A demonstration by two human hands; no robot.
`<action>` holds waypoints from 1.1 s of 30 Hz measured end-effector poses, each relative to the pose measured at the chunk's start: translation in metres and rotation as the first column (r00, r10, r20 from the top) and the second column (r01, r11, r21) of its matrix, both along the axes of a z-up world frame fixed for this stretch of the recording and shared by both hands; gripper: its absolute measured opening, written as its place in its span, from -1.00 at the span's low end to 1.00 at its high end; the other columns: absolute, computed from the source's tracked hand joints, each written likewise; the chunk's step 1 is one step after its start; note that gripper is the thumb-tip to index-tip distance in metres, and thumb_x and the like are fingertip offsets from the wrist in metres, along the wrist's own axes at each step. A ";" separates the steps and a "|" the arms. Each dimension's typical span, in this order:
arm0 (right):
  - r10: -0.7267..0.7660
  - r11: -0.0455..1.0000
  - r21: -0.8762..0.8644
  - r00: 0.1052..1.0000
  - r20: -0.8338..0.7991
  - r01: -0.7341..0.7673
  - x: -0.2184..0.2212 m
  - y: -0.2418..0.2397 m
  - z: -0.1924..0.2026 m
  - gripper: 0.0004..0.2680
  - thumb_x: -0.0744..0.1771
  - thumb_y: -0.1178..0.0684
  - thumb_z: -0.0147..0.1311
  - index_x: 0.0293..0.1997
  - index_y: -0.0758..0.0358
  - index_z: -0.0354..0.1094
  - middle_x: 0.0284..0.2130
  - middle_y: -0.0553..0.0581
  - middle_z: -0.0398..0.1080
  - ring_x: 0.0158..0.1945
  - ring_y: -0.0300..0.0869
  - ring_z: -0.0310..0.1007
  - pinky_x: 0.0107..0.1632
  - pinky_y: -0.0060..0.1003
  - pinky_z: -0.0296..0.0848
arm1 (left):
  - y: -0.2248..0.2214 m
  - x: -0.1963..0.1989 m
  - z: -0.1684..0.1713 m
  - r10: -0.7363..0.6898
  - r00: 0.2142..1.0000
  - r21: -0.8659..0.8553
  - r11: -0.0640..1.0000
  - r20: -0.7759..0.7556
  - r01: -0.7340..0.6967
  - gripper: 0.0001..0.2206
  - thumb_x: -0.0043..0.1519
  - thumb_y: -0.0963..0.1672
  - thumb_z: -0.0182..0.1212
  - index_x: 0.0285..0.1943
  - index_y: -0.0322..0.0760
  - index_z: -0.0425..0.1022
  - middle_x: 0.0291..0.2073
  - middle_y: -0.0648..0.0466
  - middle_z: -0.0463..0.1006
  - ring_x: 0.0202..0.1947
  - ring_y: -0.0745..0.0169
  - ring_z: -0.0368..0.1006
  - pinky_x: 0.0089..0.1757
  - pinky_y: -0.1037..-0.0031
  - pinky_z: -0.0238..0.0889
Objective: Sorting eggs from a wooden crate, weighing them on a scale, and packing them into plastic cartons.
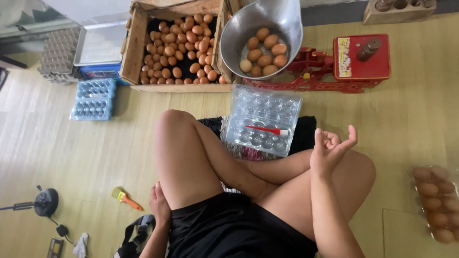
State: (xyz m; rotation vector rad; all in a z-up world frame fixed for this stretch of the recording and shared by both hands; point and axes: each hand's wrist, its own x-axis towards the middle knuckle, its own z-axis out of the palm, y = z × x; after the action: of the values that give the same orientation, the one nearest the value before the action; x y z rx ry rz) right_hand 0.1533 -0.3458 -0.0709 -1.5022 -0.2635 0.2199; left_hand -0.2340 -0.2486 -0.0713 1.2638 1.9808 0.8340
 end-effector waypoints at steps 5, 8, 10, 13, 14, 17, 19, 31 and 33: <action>-0.003 1.000 -0.025 1.000 -0.004 0.003 0.010 0.007 -0.010 -0.48 0.29 0.15 0.03 0.19 0.04 -0.44 -0.45 0.09 0.19 -0.51 -0.36 0.11 -0.28 -0.52 0.23 | -0.020 -0.018 0.015 0.001 1.000 -0.020 1.000 -0.010 -0.001 -0.67 0.21 -0.01 -0.23 -0.18 -0.35 0.33 -0.28 -0.04 0.37 -0.25 0.19 0.22 -0.18 0.42 0.02; -0.027 0.998 -0.056 0.999 0.047 0.029 0.016 0.003 -0.013 -0.55 0.28 0.20 -0.01 0.10 0.00 -0.35 -0.48 0.08 0.14 -0.48 -0.33 0.09 -0.29 -0.49 0.25 | -0.028 -0.017 0.026 0.048 0.994 0.041 0.998 0.100 -0.052 -0.72 0.25 -0.03 -0.18 -0.24 -0.30 0.35 -0.46 0.10 0.39 -0.43 0.38 0.23 -0.32 0.55 0.11; -0.053 0.998 -0.037 0.995 0.080 0.056 0.018 0.008 -0.011 -0.67 0.26 0.20 -0.06 -0.01 0.01 -0.20 -0.53 0.06 0.10 -0.44 -0.28 0.14 -0.26 -0.42 0.30 | -0.017 -0.010 0.040 0.093 0.968 0.100 0.988 0.232 -0.119 -0.75 0.25 -0.04 -0.13 -0.16 -0.28 0.36 -0.46 0.16 0.41 -0.46 0.47 0.27 -0.35 0.66 0.18; -0.010 1.000 -0.002 0.987 0.161 0.011 0.017 0.006 -0.014 -0.70 0.23 0.28 -0.12 -0.08 0.09 -0.19 -0.47 0.15 0.15 -0.50 -0.30 0.10 -0.39 -0.52 0.17 | 0.007 0.007 0.073 0.073 0.968 0.180 0.977 0.242 -0.119 -0.74 0.24 -0.01 -0.14 -0.16 -0.26 0.33 -0.37 0.09 0.40 -0.38 0.37 0.28 -0.31 0.58 0.18; 0.006 0.999 -0.032 0.985 0.171 -0.001 0.015 0.004 -0.013 -0.65 0.23 0.26 -0.07 -0.02 0.08 -0.21 -0.44 0.15 0.16 -0.51 -0.31 0.09 -0.41 -0.52 0.16 | 0.015 0.014 0.087 0.013 0.947 0.268 0.958 0.322 -0.104 -0.78 0.23 -0.04 -0.12 -0.16 -0.25 0.31 -0.30 0.08 0.39 -0.33 0.34 0.33 -0.34 0.63 0.22; 0.034 0.998 -0.061 0.977 0.210 -0.021 0.011 -0.001 -0.011 -0.55 0.24 0.22 0.02 0.08 0.05 -0.29 -0.39 0.17 0.15 -0.61 -0.35 0.01 -0.46 -0.53 0.16 | 0.028 0.034 0.115 -0.088 0.948 0.468 0.881 0.306 -0.069 -0.84 0.23 -0.11 -0.10 -0.17 -0.29 0.31 -0.30 0.06 0.36 -0.29 0.32 0.36 -0.33 0.63 0.30; 0.049 0.997 -0.067 0.974 0.221 -0.035 0.005 -0.003 -0.012 -0.49 0.24 0.19 0.07 0.13 0.02 -0.34 -0.36 0.20 0.14 -0.69 -0.37 -0.07 -0.49 -0.55 0.15 | 0.029 0.043 0.128 -0.105 0.975 0.568 0.823 0.196 -0.025 -0.87 0.23 -0.16 -0.10 -0.17 -0.33 0.32 -0.36 0.05 0.33 -0.30 0.32 0.34 -0.28 0.58 0.32; -0.060 0.985 -0.135 0.945 0.322 0.108 -0.076 -0.085 0.039 -0.36 0.19 0.20 0.12 0.19 0.07 -0.47 -0.27 0.30 0.16 -0.48 -0.20 0.16 -0.25 -0.36 0.29 | 0.083 0.076 0.112 -0.503 0.729 -0.048 0.836 -0.465 0.546 -0.43 0.04 0.06 -0.18 0.24 -0.14 -0.04 0.18 -0.26 -0.14 0.14 -0.36 -0.20 -0.02 -0.11 -0.19; -0.115 0.980 -0.131 0.966 0.234 0.148 -0.088 -0.100 0.042 -0.40 0.24 0.32 0.00 0.21 -0.06 -0.49 -0.23 0.33 0.15 -0.52 -0.13 0.17 -0.31 -0.30 0.33 | 0.102 0.075 0.098 -0.499 0.691 -0.038 0.824 -0.523 0.565 -0.44 0.04 0.09 -0.14 0.19 -0.16 0.05 0.15 -0.24 -0.04 0.11 -0.32 -0.13 -0.04 -0.04 -0.15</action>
State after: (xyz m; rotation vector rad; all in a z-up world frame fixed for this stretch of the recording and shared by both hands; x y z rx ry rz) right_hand 0.0650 -0.4459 -0.0287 -1.6872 -0.3325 -0.0398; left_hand -0.1591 -0.1469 0.0263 2.1880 1.7662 0.3394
